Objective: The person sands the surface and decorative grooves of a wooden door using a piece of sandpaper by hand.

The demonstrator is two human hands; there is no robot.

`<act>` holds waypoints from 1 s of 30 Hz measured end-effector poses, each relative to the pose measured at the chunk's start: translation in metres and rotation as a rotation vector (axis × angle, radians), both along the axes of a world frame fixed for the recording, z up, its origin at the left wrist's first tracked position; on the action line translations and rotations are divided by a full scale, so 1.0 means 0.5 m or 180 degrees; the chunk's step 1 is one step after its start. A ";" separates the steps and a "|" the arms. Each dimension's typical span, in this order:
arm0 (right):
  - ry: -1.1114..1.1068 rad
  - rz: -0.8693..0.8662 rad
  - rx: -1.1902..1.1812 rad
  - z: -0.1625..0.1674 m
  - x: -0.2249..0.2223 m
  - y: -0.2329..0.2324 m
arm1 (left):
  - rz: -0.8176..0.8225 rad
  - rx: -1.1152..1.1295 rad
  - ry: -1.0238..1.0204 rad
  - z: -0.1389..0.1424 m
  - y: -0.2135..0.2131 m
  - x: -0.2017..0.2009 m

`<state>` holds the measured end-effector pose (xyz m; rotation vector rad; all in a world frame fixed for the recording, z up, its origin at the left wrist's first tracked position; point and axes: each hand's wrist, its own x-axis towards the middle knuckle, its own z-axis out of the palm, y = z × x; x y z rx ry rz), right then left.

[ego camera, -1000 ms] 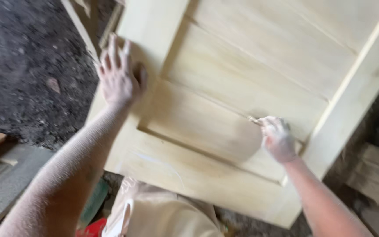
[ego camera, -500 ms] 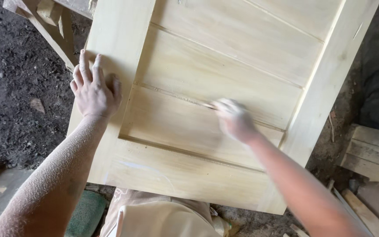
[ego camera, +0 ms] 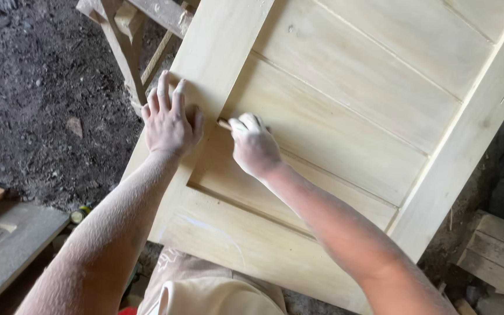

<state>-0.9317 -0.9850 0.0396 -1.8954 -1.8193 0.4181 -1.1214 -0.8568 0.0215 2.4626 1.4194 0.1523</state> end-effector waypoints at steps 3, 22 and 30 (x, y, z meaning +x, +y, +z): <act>0.0162 0.0091 -0.0111 0.023 0.024 -0.015 | 0.0034 -0.0040 0.0060 0.006 0.000 0.004; -0.0243 0.0141 -0.0047 0.017 0.012 0.010 | -0.0002 -0.0057 -0.0075 0.020 0.011 0.010; -0.0302 -0.0652 -0.0963 0.122 0.350 -0.424 | -0.0032 -0.0135 -0.0042 0.017 0.014 0.015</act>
